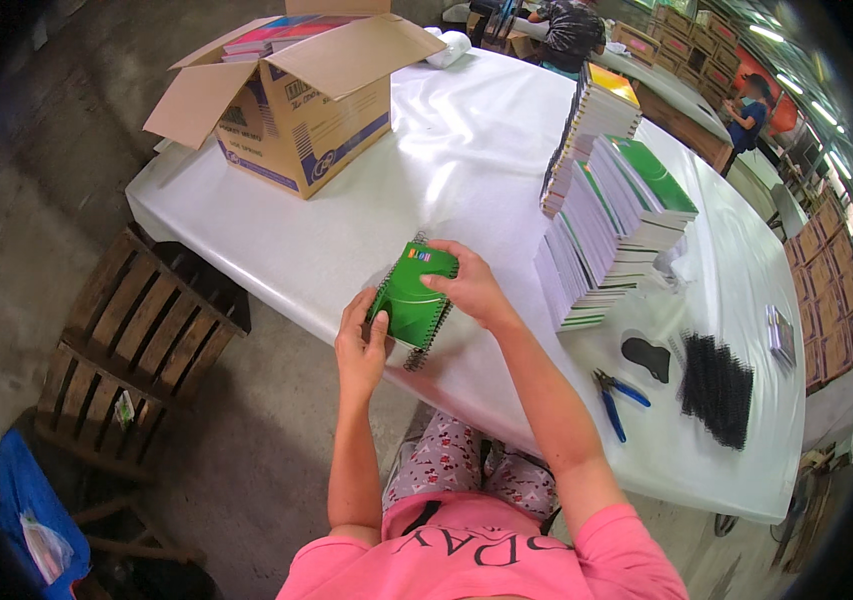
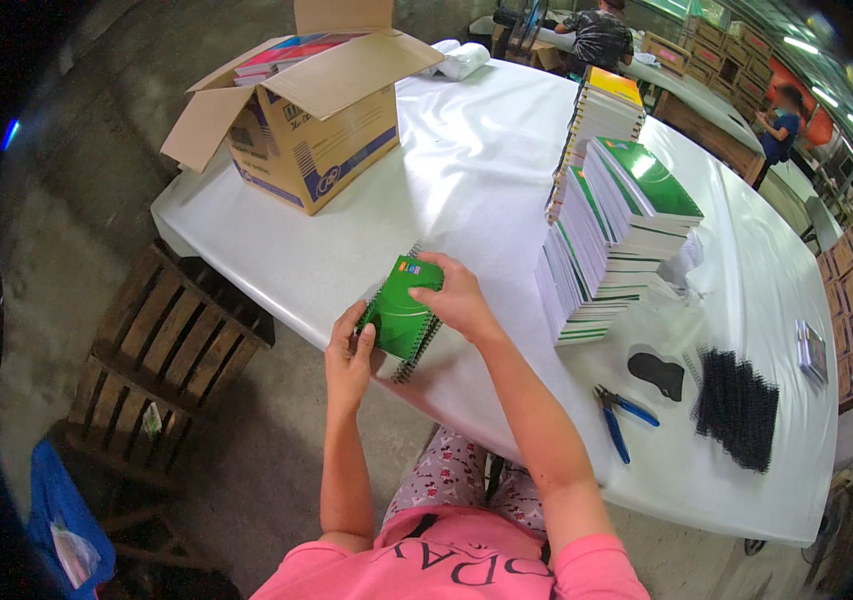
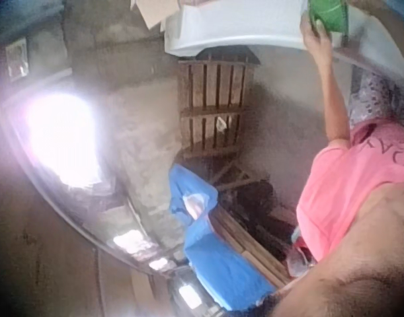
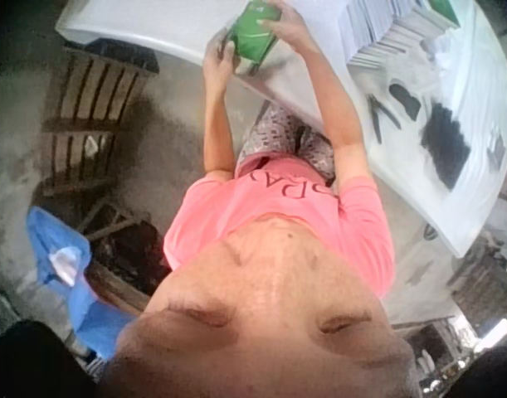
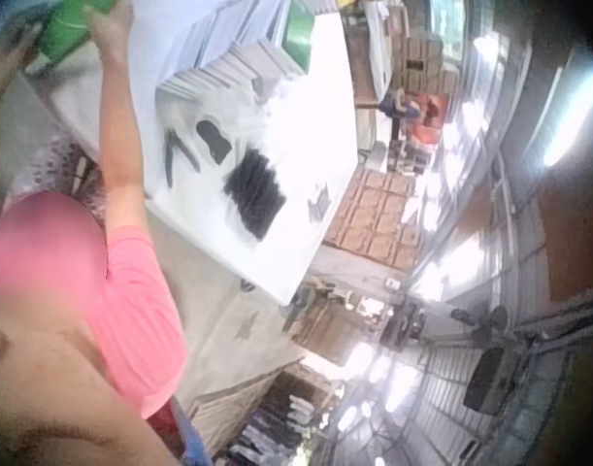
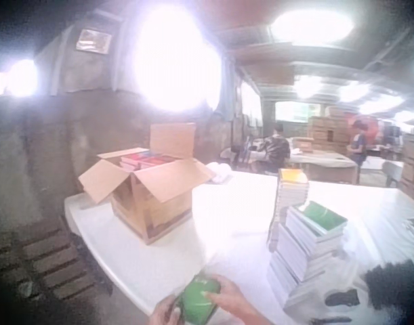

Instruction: The person picks up notebooks one at a time, inserts a spiral coil through the pre-punched holes, and uses pliers to trim and crimp the ends of the coil. The completed notebooks are then stacked on the table.

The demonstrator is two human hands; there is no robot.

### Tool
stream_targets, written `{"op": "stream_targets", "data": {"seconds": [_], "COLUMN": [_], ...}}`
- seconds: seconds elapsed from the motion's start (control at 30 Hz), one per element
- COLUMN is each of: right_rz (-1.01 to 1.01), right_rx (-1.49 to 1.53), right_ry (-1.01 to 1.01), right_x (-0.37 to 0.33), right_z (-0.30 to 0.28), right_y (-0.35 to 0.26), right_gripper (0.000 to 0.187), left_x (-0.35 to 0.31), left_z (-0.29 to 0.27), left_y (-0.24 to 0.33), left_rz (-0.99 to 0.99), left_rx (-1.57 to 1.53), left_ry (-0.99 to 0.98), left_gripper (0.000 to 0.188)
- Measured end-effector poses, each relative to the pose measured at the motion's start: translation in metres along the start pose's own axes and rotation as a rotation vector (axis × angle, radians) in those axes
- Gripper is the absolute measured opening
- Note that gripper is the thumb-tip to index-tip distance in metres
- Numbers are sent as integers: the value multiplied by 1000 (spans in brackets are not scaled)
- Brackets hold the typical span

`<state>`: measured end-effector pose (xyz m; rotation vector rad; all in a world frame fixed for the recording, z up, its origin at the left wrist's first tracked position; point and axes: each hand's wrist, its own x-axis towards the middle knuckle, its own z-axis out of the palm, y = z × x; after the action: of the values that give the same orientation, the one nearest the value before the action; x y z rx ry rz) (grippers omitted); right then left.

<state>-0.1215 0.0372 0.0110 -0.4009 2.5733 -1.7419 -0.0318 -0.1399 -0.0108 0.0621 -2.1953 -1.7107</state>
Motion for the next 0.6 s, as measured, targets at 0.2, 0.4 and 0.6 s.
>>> {"op": "stream_targets", "data": {"seconds": [0.2, 0.4, 0.6], "right_rz": [107, -364, 22], "right_rx": [-763, -724, -1054], "right_ry": [-9, 246, 980], "right_x": [-15, -37, -61], "right_z": [2, -25, -180], "right_y": [-28, -61, -153], "right_gripper": [49, 47, 59], "left_x": [-1, 2, -5], "left_z": [0, -4, -13], "left_y": [9, -8, 26], "left_rz": [82, 172, 148], "left_rx": [113, 50, 6], "left_ry": [10, 46, 176], "left_gripper": [28, 29, 27]}}
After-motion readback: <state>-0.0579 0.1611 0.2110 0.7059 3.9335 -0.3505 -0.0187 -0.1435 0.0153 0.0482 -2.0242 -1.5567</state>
